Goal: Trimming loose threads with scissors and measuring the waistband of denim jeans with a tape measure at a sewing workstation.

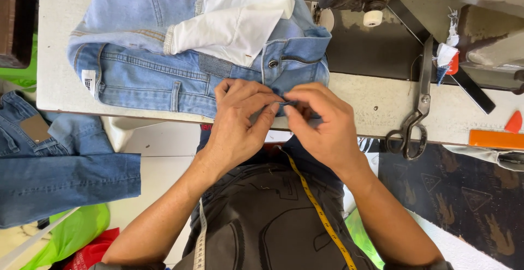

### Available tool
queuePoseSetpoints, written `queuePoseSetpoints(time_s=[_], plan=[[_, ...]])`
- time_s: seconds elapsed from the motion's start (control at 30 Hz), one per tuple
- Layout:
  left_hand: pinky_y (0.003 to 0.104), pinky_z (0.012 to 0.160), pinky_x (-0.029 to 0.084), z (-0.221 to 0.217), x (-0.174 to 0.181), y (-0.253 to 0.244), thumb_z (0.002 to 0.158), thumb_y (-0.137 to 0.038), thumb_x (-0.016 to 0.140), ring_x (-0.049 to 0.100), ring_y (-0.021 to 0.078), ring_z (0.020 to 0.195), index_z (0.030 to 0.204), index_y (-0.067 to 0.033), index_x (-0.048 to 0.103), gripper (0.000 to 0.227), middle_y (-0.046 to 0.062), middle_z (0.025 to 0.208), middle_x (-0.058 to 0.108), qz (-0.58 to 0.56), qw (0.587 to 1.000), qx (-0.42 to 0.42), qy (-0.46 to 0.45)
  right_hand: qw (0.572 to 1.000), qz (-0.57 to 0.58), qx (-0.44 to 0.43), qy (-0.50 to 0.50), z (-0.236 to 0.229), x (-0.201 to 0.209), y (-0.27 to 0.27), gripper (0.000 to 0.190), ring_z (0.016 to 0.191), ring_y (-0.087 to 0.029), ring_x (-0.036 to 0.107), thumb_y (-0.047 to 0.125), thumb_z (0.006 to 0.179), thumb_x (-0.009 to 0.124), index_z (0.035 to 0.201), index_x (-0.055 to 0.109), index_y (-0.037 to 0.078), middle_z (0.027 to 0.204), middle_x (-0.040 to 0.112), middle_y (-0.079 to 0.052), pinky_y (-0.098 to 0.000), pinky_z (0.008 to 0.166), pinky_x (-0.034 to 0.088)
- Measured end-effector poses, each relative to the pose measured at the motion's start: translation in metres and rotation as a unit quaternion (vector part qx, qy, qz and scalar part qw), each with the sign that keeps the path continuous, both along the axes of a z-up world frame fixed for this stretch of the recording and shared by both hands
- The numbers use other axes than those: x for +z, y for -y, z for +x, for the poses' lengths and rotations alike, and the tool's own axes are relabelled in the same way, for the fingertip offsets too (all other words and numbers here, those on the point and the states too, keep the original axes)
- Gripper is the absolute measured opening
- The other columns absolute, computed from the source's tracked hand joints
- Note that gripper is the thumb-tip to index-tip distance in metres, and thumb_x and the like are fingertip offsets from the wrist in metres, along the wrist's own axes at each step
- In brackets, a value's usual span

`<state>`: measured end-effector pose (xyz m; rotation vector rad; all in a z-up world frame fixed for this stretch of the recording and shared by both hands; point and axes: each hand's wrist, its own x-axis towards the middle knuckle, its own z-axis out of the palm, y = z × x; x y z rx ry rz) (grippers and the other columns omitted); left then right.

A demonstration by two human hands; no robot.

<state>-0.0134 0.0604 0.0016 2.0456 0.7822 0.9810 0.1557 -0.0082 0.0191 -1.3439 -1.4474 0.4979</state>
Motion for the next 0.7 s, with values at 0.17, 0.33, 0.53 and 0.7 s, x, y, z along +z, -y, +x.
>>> queuePoseSetpoints(time_s=[0.17,0.33,0.53,0.7], plan=[[0.045,0.101,0.029,-0.001,0.0,0.0,0.097,-0.009,0.067,0.063,0.0238,0.089,0.092,-0.0073,0.077,0.011,0.005,0.089,0.071,0.009,1.0,-0.006,0.006,0.998,-0.038,0.017,0.038,0.005,-0.009,-0.006,0.012,0.064,-0.022,0.07,-0.012,0.088,0.067,0.094,0.072,-0.003,0.081,0.07,-0.012,-0.0306,0.056,0.057],[0.045,0.101,0.028,0.0,0.001,-0.001,0.098,-0.008,0.065,0.063,0.0237,0.086,0.093,-0.0059,0.077,0.013,0.006,0.088,0.072,-0.016,1.0,-0.002,0.025,0.997,-0.061,0.04,-0.009,0.008,-0.006,-0.008,0.011,0.065,-0.019,0.07,-0.011,0.089,0.066,0.094,0.074,-0.004,0.079,0.071,-0.012,-0.0312,0.058,0.06],[0.044,0.1,0.028,0.0,0.001,-0.001,0.098,-0.008,0.066,0.063,0.0233,0.086,0.091,-0.0055,0.077,0.014,0.007,0.087,0.072,-0.019,1.0,-0.003,0.024,0.997,-0.061,0.05,-0.013,0.008,-0.007,-0.01,0.01,0.064,-0.018,0.069,-0.012,0.087,0.068,0.092,0.073,-0.004,0.075,0.069,-0.012,-0.0319,0.059,0.062],[0.044,0.101,0.028,0.0,0.002,-0.001,0.098,-0.008,0.065,0.063,0.0226,0.085,0.089,-0.0051,0.077,0.015,0.006,0.085,0.073,-0.021,0.999,-0.002,0.024,0.999,-0.037,0.031,0.004,0.007,-0.01,-0.008,0.012,0.064,-0.02,0.069,-0.014,0.089,0.065,0.094,0.072,-0.005,0.074,0.068,-0.014,-0.033,0.058,0.061]])
